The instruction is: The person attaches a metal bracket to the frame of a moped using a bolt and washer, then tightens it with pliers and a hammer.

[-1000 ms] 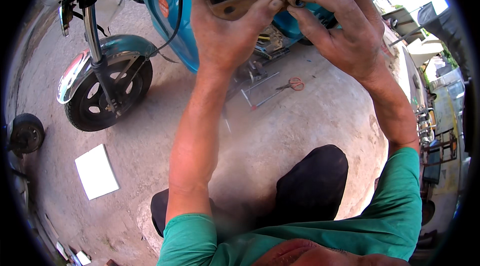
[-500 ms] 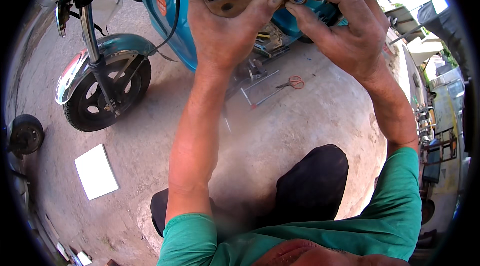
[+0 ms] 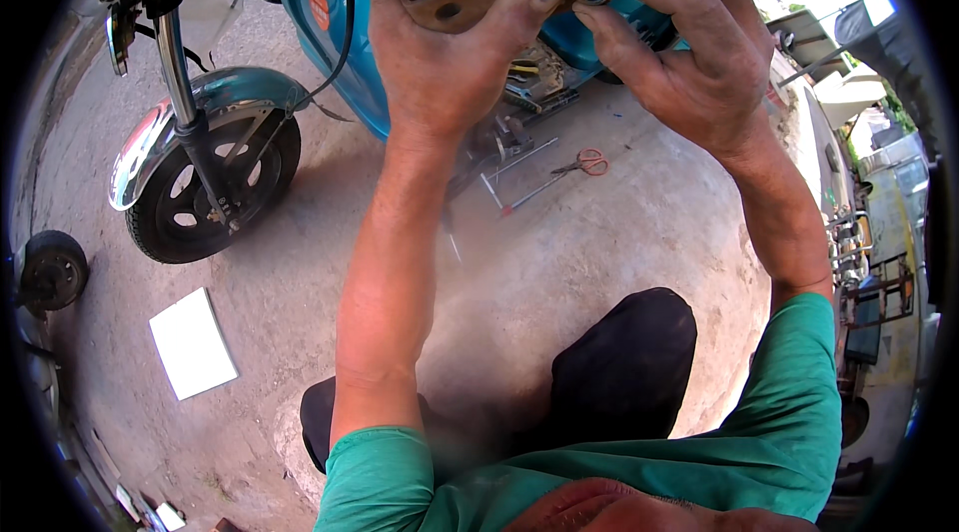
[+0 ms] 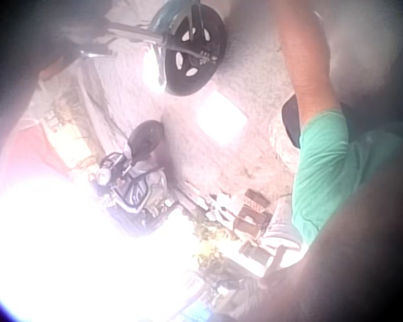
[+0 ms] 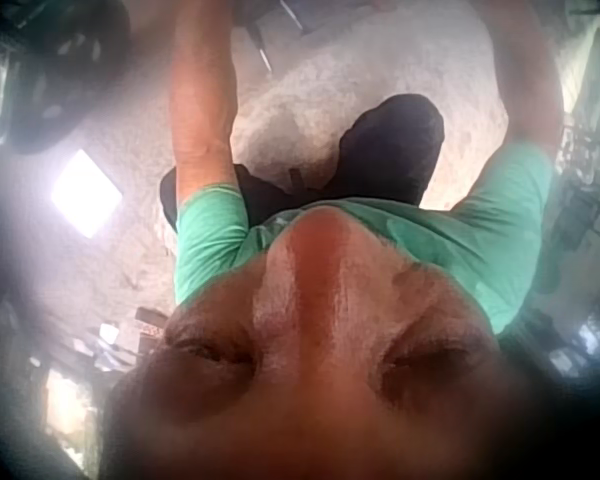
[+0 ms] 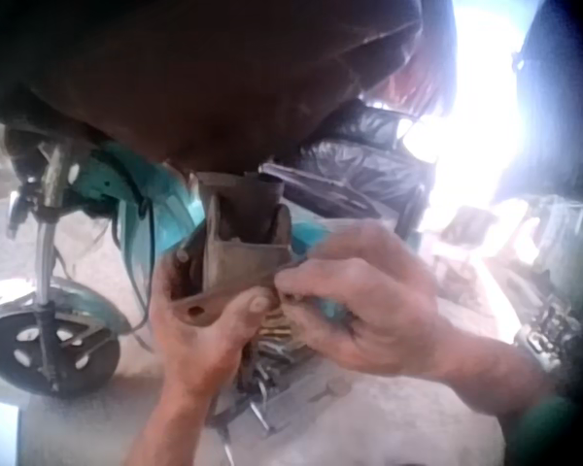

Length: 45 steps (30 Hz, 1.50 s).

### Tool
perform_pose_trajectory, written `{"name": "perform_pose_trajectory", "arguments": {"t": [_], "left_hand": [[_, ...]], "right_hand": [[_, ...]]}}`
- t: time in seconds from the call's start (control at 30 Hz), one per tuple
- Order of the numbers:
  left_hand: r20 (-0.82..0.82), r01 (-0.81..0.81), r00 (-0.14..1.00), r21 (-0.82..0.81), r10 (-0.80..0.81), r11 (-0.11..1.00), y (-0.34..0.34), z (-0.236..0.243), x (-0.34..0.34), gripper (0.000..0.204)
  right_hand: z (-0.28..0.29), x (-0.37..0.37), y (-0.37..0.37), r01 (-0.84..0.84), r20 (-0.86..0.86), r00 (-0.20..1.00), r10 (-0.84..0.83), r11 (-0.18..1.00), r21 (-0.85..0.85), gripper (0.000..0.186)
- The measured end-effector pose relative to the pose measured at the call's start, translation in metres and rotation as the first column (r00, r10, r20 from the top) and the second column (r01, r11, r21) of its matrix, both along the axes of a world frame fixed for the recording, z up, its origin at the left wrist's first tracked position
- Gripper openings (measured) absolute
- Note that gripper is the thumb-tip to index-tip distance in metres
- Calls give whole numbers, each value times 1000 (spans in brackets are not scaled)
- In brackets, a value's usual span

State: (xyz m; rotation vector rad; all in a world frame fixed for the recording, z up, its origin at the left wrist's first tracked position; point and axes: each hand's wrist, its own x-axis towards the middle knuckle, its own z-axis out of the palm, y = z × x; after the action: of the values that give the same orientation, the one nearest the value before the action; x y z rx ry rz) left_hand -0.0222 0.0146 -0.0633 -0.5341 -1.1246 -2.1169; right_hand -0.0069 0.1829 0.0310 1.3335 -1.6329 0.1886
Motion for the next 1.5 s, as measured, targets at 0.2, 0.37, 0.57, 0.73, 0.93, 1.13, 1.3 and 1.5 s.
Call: {"name": "perform_pose_trajectory", "arguments": {"t": [0.2, 0.37, 0.57, 0.73, 0.93, 1.13, 1.3, 1.5], "left_hand": [[-4, 37, 999, 20, -37, 999, 1, 3, 2, 85], [-42, 64, 997, 23, -63, 998, -1, 4, 1, 85], [-13, 74, 997, 36, -74, 997, 1, 4, 4, 87], [-37, 54, 998, 14, -54, 998, -1, 2, 0, 89], [-50, 40, 998, -10, -41, 999, -2, -1, -2, 86], [-5, 48, 999, 7, -47, 999, 0, 2, 3, 81], [-38, 66, 997, 5, -66, 998, -1, 1, 2, 82], [-5, 53, 999, 17, -52, 998, 2, 1, 1, 85]], "right_hand": [[0, -1, 0, 23, 8, 1000, -23, 1000, 7, 36], [4, 7, 0, 74, 15, 997, -74, 996, 41, 35], [1, 7, -2, 88, 13, 996, -89, 996, 30, 36], [-2, 5, -4, 42, 27, 999, -42, 999, -9, 35], [-3, 3, -2, 71, 0, 998, -71, 998, -1, 36], [-5, 1, -1, 48, -13, 999, -48, 999, -7, 36], [-4, 2, 0, 99, -84, 992, -94, 993, 58, 36], [-5, 3, -3, 18, 35, 999, -17, 999, -32, 37]]}}
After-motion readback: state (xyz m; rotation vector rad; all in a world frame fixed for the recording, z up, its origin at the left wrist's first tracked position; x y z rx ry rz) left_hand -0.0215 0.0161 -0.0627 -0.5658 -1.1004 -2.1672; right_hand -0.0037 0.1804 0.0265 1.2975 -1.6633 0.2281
